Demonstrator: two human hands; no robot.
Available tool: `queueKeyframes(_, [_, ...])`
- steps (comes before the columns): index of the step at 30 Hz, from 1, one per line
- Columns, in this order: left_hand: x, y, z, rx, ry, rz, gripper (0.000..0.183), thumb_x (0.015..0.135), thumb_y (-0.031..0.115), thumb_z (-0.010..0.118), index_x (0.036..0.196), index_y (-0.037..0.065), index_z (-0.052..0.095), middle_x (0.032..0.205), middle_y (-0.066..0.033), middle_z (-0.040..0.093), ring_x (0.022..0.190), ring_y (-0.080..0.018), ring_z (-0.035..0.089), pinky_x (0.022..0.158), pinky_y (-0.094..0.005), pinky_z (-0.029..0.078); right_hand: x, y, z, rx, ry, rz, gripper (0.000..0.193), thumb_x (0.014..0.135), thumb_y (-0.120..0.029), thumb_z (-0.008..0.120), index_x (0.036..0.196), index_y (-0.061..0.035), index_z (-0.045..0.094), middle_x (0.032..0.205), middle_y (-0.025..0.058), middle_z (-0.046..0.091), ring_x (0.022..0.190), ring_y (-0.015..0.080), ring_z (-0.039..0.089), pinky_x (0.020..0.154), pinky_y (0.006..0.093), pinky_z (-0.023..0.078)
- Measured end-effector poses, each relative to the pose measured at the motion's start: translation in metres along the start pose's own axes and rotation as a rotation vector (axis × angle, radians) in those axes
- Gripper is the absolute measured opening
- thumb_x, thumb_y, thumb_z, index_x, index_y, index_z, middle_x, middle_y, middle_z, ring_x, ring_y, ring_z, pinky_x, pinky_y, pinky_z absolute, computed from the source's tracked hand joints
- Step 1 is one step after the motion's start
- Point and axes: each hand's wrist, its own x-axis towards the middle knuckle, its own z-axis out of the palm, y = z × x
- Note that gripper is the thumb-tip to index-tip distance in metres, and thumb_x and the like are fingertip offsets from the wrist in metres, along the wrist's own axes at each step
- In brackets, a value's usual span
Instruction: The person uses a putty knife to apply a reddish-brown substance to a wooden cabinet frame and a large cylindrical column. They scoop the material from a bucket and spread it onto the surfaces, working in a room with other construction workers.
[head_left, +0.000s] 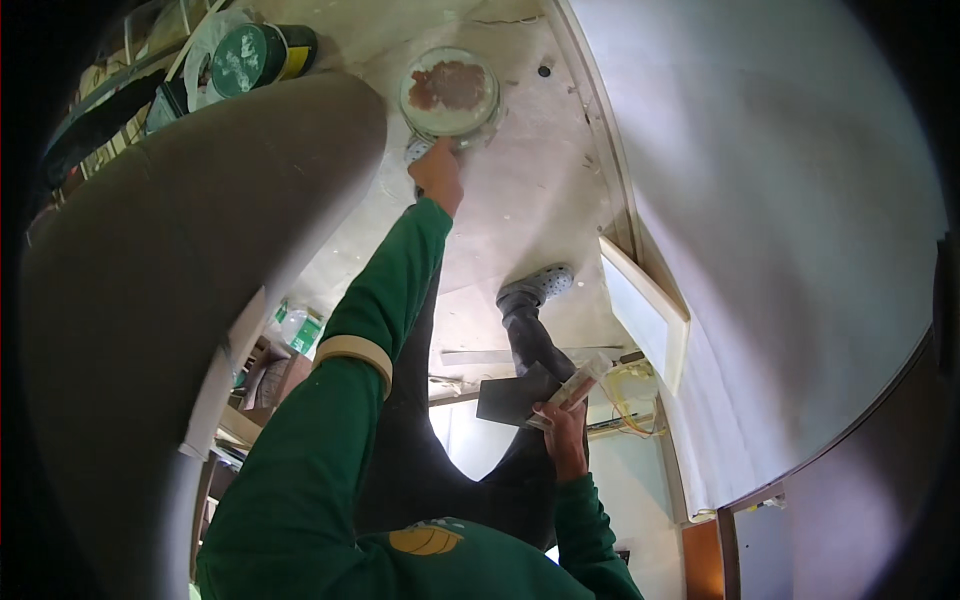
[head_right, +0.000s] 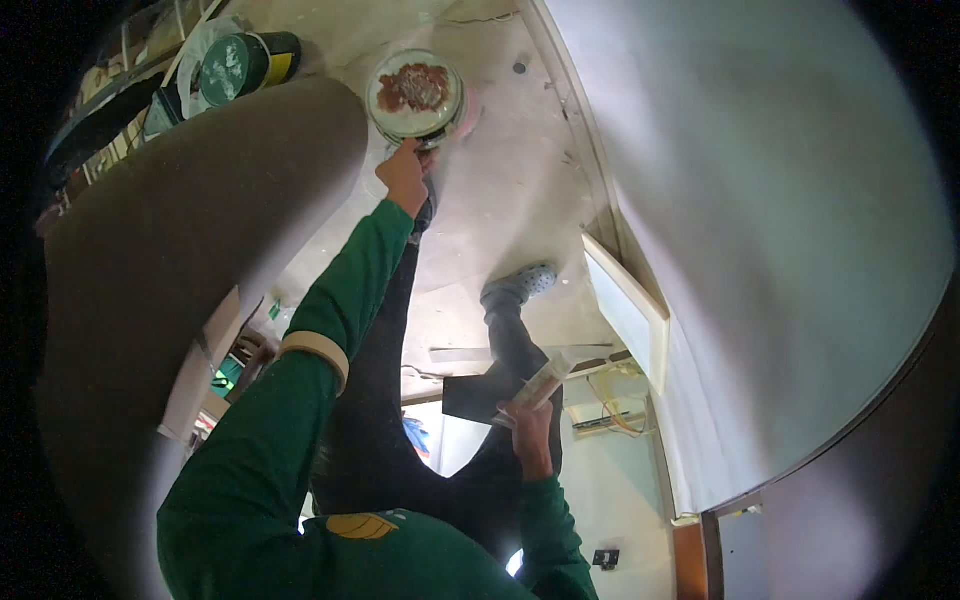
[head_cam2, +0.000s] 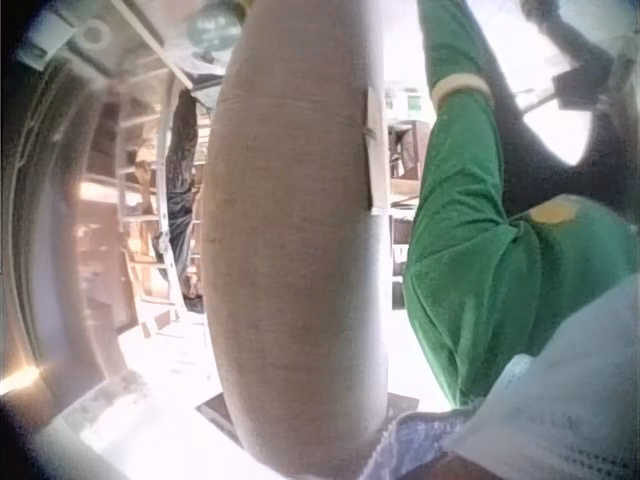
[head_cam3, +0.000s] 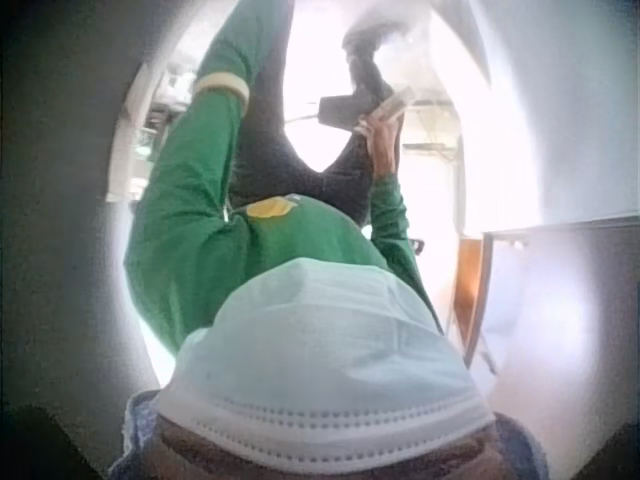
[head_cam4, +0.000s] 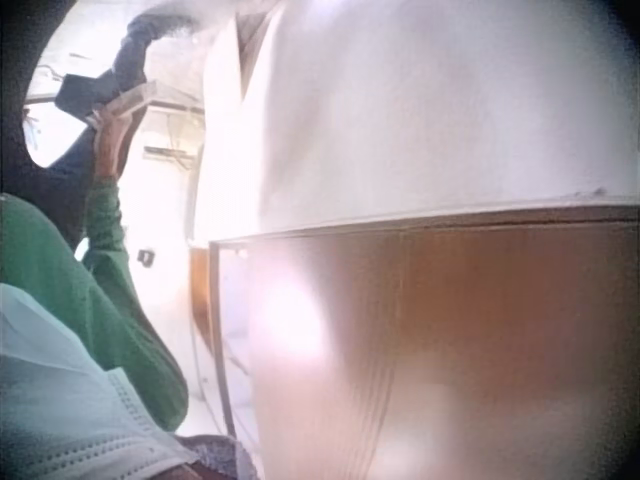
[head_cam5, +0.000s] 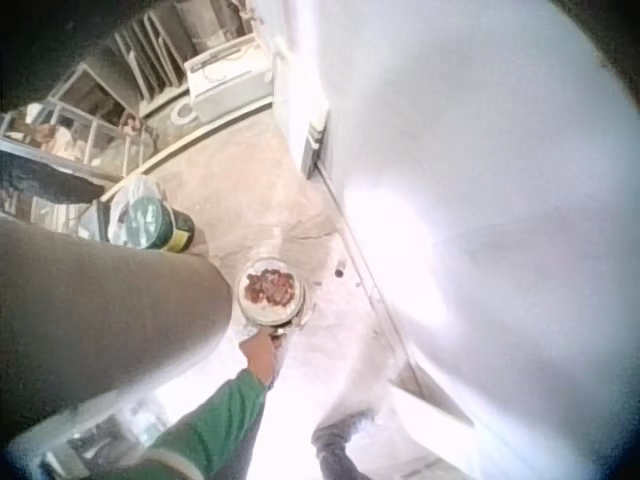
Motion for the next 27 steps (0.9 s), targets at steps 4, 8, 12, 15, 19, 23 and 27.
queueKeyframes(4, [-0.006, -0.065, -0.033, 0.304, -0.166, 0.189, 0.016, 0.082, 0.009, 0.061, 0.088, -0.006, 0.061, 0.078, -0.0101, 0.065, 0.071, -0.0215, 0.068, 0.055, -0.0309, 0.049, 0.003, 0.005, -0.027, 0.010, -0.005, -0.024, 0.022, 0.066, 0.001, 0.066, 0.087, 0.0005, 0.058, 0.077, 0.0052, 0.058, 0.067, 0.0170, 0.059, 0.060, 0.0298, 0.048])
queueKeyframes(8, [-0.054, -0.098, -0.019, 0.034, -0.125, -0.083, 0.018, 0.083, 0.010, 0.062, 0.089, -0.008, 0.062, 0.081, -0.0132, 0.067, 0.071, -0.0232, 0.068, 0.059, -0.0310, 0.052, 0.010, 0.010, -0.051, 0.086, 0.021, -0.026, 0.020, 0.067, 0.002, 0.062, 0.084, -0.0019, 0.054, 0.078, 0.0048, 0.056, 0.068, 0.0166, 0.057, 0.064, 0.0310, 0.048])
queueKeyframes(12, [-0.057, -0.118, -0.036, 0.106, -0.170, -0.001, 0.016, 0.085, 0.010, 0.060, 0.089, -0.006, 0.063, 0.086, -0.0129, 0.068, 0.074, -0.0223, 0.068, 0.060, -0.0305, 0.052, 0.011, 0.011, -0.064, 0.034, -0.011, -0.069, 0.017, 0.068, 0.002, 0.063, 0.082, -0.0024, 0.055, 0.076, 0.0039, 0.056, 0.066, 0.0160, 0.057, 0.061, 0.0302, 0.048])
queueKeyframes(15, [-0.050, -0.113, -0.048, 0.067, -0.397, -0.038, 0.015, 0.087, 0.009, 0.058, 0.093, -0.003, 0.065, 0.094, -0.0105, 0.068, 0.080, -0.0189, 0.068, 0.061, -0.0294, 0.052, 0.015, 0.009, -0.071, -0.023, -0.007, -0.137, 0.017, 0.068, 0.002, 0.064, 0.082, -0.0030, 0.056, 0.074, 0.0036, 0.057, 0.065, 0.0156, 0.058, 0.060, 0.0294, 0.048])
queueKeyframes(19, [-0.053, -0.092, -0.128, 0.665, -0.476, 0.557, 0.020, 0.090, 0.012, 0.057, 0.105, 0.001, 0.064, 0.100, -0.0091, 0.068, 0.084, -0.0170, 0.067, 0.064, -0.0285, 0.053, 0.017, 0.010, -0.082, -0.022, -0.054, -0.200, 0.019, 0.069, 0.003, 0.065, 0.085, -0.0030, 0.058, 0.074, 0.0039, 0.059, 0.065, 0.0154, 0.060, 0.059, 0.0282, 0.048])
queueKeyframes(23, [-0.250, -0.035, -0.116, 0.318, -0.557, 0.038, 0.050, 0.093, 0.023, 0.059, 0.133, -0.003, 0.044, 0.108, -0.0152, 0.066, 0.085, -0.0246, 0.068, 0.068, -0.0309, 0.054, -0.010, 0.028, -0.115, -0.098, -0.037, -0.467, 0.017, 0.070, 0.000, 0.070, 0.087, -0.0005, 0.064, 0.079, 0.0065, 0.064, 0.064, 0.0151, 0.061, 0.057, 0.0271, 0.048])
queueKeyframes(27, [-0.445, 0.056, -0.158, 0.066, -0.851, -0.278, 0.048, 0.093, 0.032, 0.059, 0.124, -0.003, 0.053, 0.112, -0.0141, 0.064, 0.089, -0.0226, 0.067, 0.078, -0.0334, 0.051, -0.107, -0.022, -0.110, -0.166, -0.193, -0.472, 0.013, 0.071, -0.004, 0.073, 0.082, 0.0012, 0.068, 0.076, 0.0076, 0.066, 0.062, 0.0137, 0.062, 0.055, 0.0271, 0.048])
